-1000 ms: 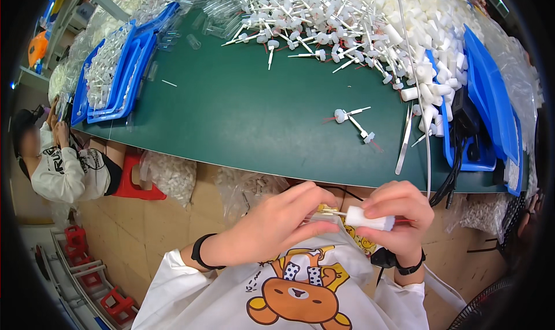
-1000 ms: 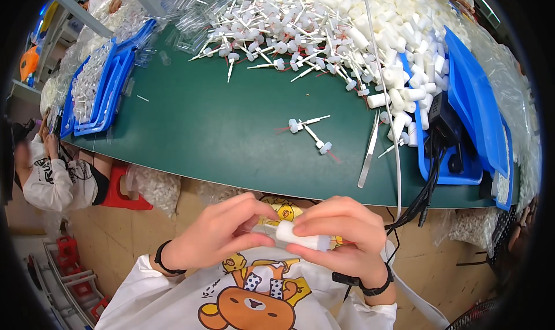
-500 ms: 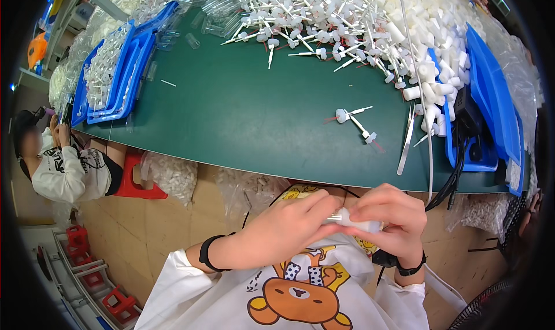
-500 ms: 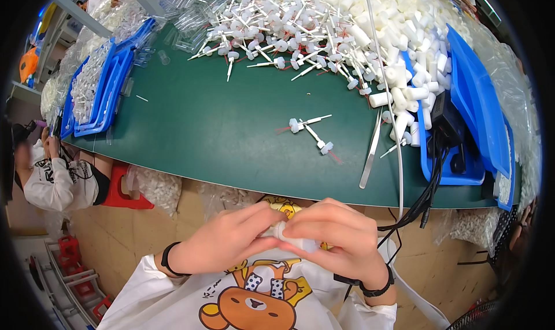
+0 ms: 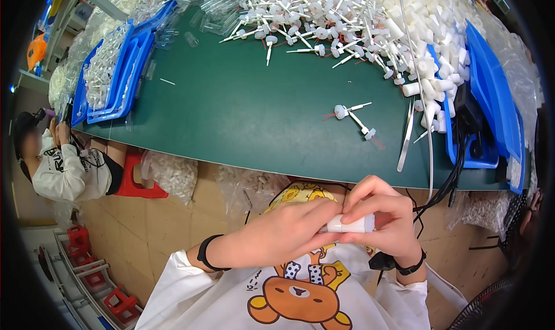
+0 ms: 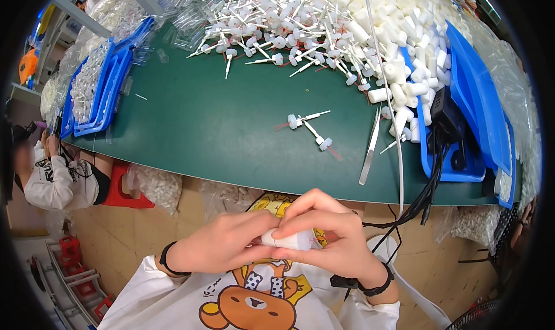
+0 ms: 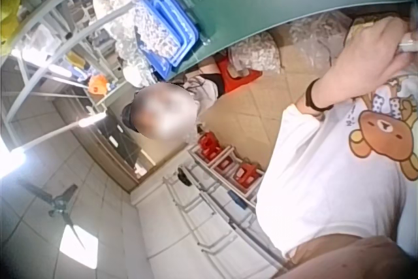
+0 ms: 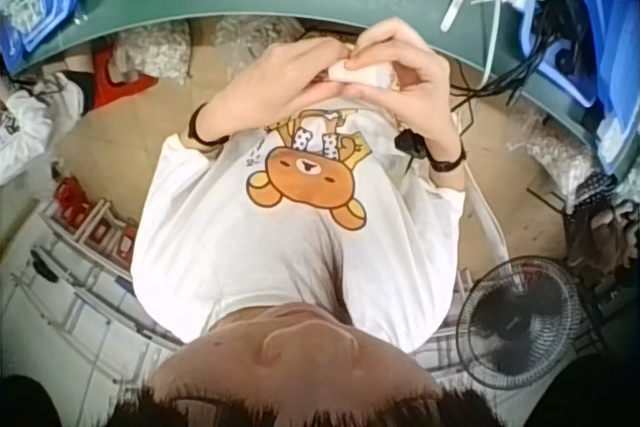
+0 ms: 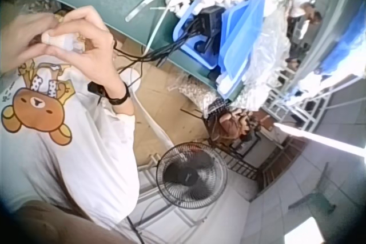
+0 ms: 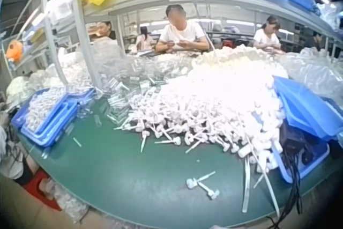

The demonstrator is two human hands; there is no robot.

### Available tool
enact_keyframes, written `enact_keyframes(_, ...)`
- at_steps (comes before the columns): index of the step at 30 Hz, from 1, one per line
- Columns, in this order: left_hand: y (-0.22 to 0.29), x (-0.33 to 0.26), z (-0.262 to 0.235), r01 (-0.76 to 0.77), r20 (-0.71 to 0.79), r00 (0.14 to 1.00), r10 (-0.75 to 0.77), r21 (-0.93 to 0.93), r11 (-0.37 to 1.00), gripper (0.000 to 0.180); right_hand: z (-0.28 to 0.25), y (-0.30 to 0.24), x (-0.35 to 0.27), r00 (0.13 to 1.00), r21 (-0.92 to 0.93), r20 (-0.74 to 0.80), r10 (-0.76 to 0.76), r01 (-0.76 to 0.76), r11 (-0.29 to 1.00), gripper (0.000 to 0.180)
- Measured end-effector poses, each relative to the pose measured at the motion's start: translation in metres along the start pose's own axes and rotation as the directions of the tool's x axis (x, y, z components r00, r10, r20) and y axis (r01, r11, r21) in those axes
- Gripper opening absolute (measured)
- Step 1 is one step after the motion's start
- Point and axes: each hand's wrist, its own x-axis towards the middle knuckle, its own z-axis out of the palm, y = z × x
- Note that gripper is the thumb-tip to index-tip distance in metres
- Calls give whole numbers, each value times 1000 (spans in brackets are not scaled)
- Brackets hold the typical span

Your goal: The person repeatedly picks small white cylindrical components and clear plastic tubes from a table, inserts the tubes into the cylinders, and places the assembled units back on the table. The process is continuous and repetitive throughout the clip.

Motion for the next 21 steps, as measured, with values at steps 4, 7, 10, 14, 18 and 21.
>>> enact_keyframes(4,3,1,-1,10,-43,999,-13,-60,998,25,-3,-3,-1,995,-40,-53,-89,87,995,30)
enact_keyframes(7,5,1,3,48,-30,998,-52,-113,992,24,0,4,-5,983,-11,-79,-166,165,986,28)
enact_keyframes(10,6,2,7,49,-48,997,-56,-143,989,24,1,8,-3,977,16,-87,-197,199,980,27)
enact_keyframes(14,8,3,4,81,-46,995,-89,-167,983,27,0,8,2,986,140,-100,-137,150,979,27)
enact_keyframes(18,8,4,4,74,-32,996,-83,-218,973,26,4,8,2,989,348,-127,-72,113,931,30)
enact_keyframes(21,12,4,4,121,-27,991,-132,-260,958,25,-2,18,0,978,203,-76,-193,205,958,32)
